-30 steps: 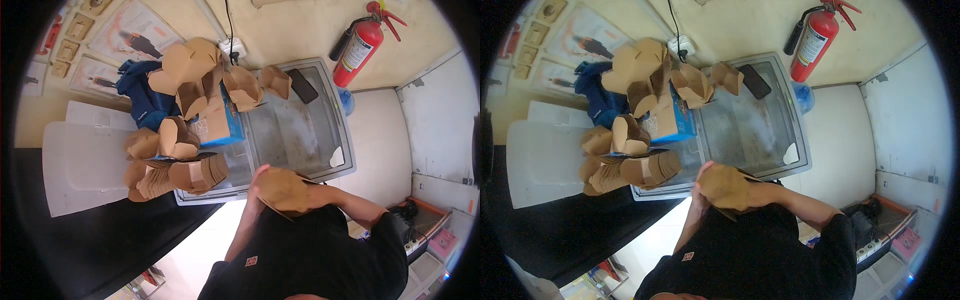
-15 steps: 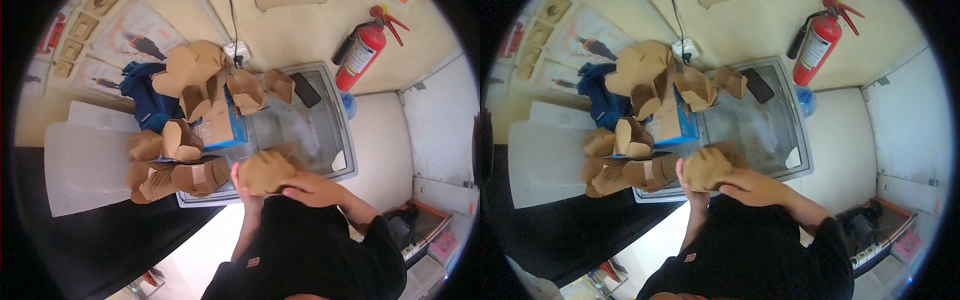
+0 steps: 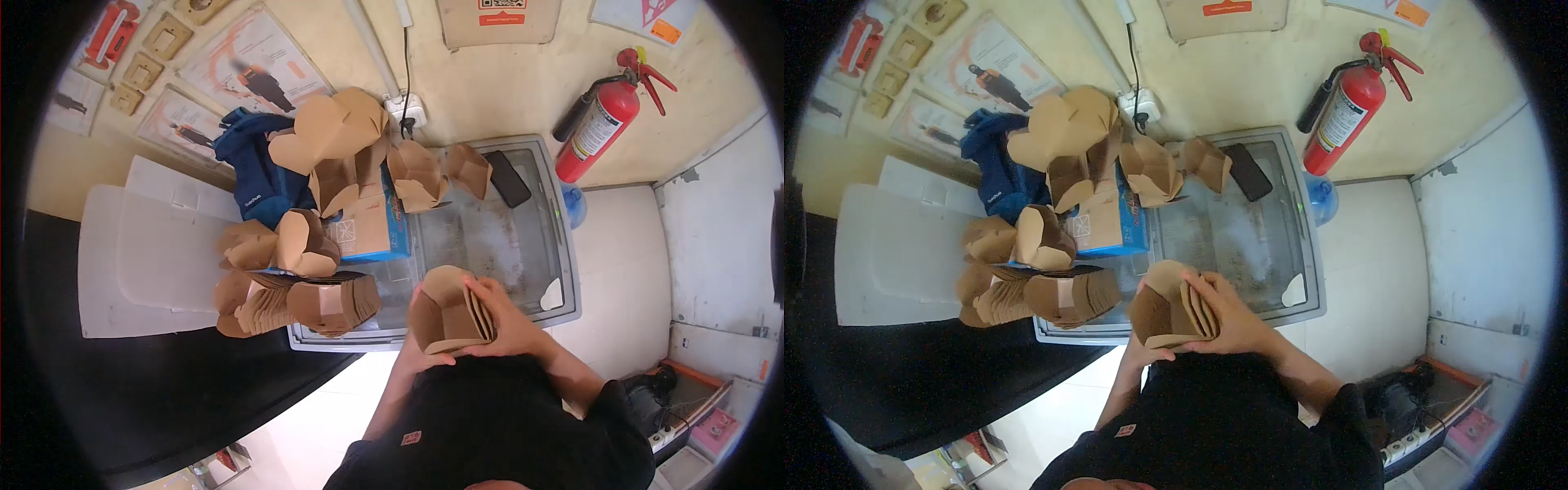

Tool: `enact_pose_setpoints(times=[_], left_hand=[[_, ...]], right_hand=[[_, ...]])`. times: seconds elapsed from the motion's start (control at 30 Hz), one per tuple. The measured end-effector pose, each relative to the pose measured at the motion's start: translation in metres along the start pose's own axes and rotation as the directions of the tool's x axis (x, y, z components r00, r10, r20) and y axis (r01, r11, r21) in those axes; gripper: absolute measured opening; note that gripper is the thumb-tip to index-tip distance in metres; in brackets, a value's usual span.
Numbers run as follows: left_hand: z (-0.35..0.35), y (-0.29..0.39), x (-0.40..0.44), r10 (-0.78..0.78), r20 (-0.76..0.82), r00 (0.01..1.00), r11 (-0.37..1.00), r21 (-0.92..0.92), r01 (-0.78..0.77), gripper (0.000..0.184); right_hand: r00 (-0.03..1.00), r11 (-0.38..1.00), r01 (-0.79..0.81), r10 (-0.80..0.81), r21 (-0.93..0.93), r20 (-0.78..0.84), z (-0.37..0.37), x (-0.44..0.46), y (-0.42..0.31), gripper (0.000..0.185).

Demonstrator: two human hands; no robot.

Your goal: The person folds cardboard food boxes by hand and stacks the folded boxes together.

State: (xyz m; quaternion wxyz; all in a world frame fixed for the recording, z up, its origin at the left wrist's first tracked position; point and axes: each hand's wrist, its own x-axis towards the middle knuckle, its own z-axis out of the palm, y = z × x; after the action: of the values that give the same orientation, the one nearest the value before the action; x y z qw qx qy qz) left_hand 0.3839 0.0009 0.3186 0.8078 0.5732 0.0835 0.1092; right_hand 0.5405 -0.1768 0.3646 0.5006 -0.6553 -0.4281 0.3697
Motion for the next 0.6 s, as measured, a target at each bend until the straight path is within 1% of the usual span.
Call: enact_pose_setpoints(times=[0.1,0.13,0.2,0.23,0.3,0.33,0.4,0.43,0.47,0.5,0.57,0.6], left_hand=[[0.007,-0.015,0.002,0.02,-0.146,0.989,0.998,-0.049,-0.027,0.145],[0.004,-0.019,0.002,0.022,-0.176,0.984,0.998,-0.057,-0.032,0.144],[-0.003,-0.028,0.006,0.024,-0.228,0.973,0.996,-0.076,-0.042,0.141],[-0.006,-0.028,0.009,0.023,-0.226,0.974,0.999,-0.029,-0.03,0.14],[-0.015,-0.028,0.011,0.021,-0.231,0.973,0.998,0.064,-0.006,0.138],[-0.021,-0.033,0.012,0.033,-0.211,0.977,0.99,0.139,-0.004,0.137],[-0.037,-0.05,0.008,0.048,-0.173,0.984,0.957,0.291,0.004,0.136],[-0.041,-0.059,0.007,0.001,-0.183,0.983,0.961,0.271,0.05,0.136],[-0.044,-0.068,0.007,-0.046,-0.192,0.98,0.964,0.249,0.094,0.135],[-0.046,-0.076,0.007,-0.094,-0.198,0.976,0.964,0.226,0.139,0.135],[-0.048,-0.092,0.009,-0.101,-0.173,0.98,0.967,0.216,0.138,0.134],[-0.046,-0.097,0.008,-0.106,-0.162,0.981,0.968,0.21,0.139,0.134]], right_hand=[[0.964,0.969,0.246,-0.245,-0.001,-0.101,0.022,0.005,0.022,0.108],[0.968,0.971,0.234,-0.238,-0.053,-0.08,0.026,0.007,0.018,0.099],[0.964,0.97,0.244,-0.242,0.011,-0.114,0.04,0.013,0.039,0.102],[0.962,0.968,0.249,-0.242,0.041,-0.13,0.042,0.019,0.046,0.104],[0.97,0.969,0.231,-0.223,0.088,-0.093,0.037,0.028,0.055,0.102],[0.974,0.968,0.224,-0.217,0.11,-0.071,0.033,0.035,0.058,0.101],[0.971,0.973,0.23,-0.229,-0.001,0.07,-0.004,0.057,0.071,0.094],[0.964,0.97,0.236,-0.226,-0.054,0.141,-0.027,0.071,0.078,0.091],[0.985,0.968,0.166,-0.17,-0.19,-0.005,-0.046,0.087,0.086,0.086],[0.979,0.947,0.074,-0.129,-0.311,-0.159,-0.064,0.104,0.093,0.082],[0.92,0.832,-0.116,-0.116,-0.542,-0.375,-0.091,0.141,0.108,0.077],[0.916,0.719,-0.135,-0.171,-0.682,-0.362,-0.097,0.152,0.115,0.07]])
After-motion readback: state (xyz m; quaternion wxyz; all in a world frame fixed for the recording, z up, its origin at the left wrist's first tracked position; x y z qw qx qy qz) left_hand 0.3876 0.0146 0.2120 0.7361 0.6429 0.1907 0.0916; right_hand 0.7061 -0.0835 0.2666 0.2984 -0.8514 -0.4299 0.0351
